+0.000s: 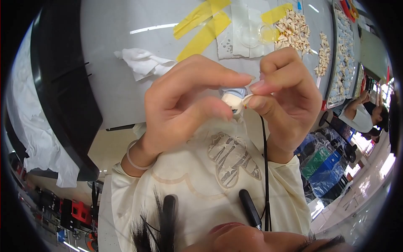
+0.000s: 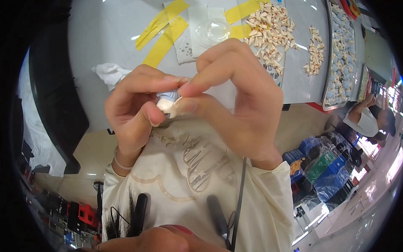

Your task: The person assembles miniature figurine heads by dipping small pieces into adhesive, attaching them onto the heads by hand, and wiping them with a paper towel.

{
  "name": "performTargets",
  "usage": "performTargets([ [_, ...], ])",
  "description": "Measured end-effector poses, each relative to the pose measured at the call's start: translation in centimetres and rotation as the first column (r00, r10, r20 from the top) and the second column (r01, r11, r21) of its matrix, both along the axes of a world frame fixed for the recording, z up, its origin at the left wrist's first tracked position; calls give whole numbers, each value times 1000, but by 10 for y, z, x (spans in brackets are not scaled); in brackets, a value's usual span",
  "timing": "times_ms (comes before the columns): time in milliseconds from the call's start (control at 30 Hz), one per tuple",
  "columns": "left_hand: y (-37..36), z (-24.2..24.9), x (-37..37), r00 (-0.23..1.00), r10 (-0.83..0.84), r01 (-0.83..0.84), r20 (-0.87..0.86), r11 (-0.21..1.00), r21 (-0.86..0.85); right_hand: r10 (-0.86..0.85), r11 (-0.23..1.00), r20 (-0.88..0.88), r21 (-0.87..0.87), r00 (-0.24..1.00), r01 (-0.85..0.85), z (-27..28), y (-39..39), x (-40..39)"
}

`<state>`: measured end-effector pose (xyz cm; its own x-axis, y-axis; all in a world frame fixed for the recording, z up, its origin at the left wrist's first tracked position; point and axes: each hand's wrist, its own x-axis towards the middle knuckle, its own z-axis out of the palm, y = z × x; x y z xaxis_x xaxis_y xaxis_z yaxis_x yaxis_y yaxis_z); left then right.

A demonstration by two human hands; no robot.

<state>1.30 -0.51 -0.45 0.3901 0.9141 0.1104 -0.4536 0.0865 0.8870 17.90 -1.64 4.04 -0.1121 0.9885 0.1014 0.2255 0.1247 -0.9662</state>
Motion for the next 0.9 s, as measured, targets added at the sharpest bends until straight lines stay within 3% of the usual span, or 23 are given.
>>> performTargets([
  [33, -1, 3, 1, 1000, 3, -3, -6, 1000, 5, 1, 996, 38, 84, 999, -4, -1, 1, 1],
  [100, -4, 7, 4, 989, -1, 31, 145, 978, -208, 14, 994, 72, 105, 997, -22, -1, 2, 3],
  [133, -4, 7, 4, 990, -4, 33, 143, 978, -206, 24, 992, 110, 122, 994, -38, -1, 2, 4],
  [233, -2, 1, 3, 977, -21, 55, 211, 986, -158, 9, 988, 163, 152, 987, -34, -1, 1, 4],
  [300, -1, -6, 3, 991, -17, 11, 131, 999, 43, -9, 989, 156, 144, 988, -13, -1, -1, 3],
  [400, -2, -7, 5, 998, 38, -43, 43, 991, 125, -25, 983, 164, 182, 986, -5, -4, -2, 4],
  [533, -2, -3, 3, 999, 53, -52, -5, 987, 149, -3, 935, 196, 348, 981, -66, -9, 2, 5],
  [700, -1, -7, 4, 994, 86, -66, -66, 961, 268, -19, 932, 198, 358, 980, -54, -12, -1, 5],
  [800, -3, -3, 5, 993, 75, -54, -94, 978, 201, -45, 948, 177, 319, 983, -15, -13, -6, 5],
  [900, -2, -5, 6, 990, 91, -62, -103, 964, 257, -60, 957, 152, 289, 987, 14, -16, -9, 6],
])
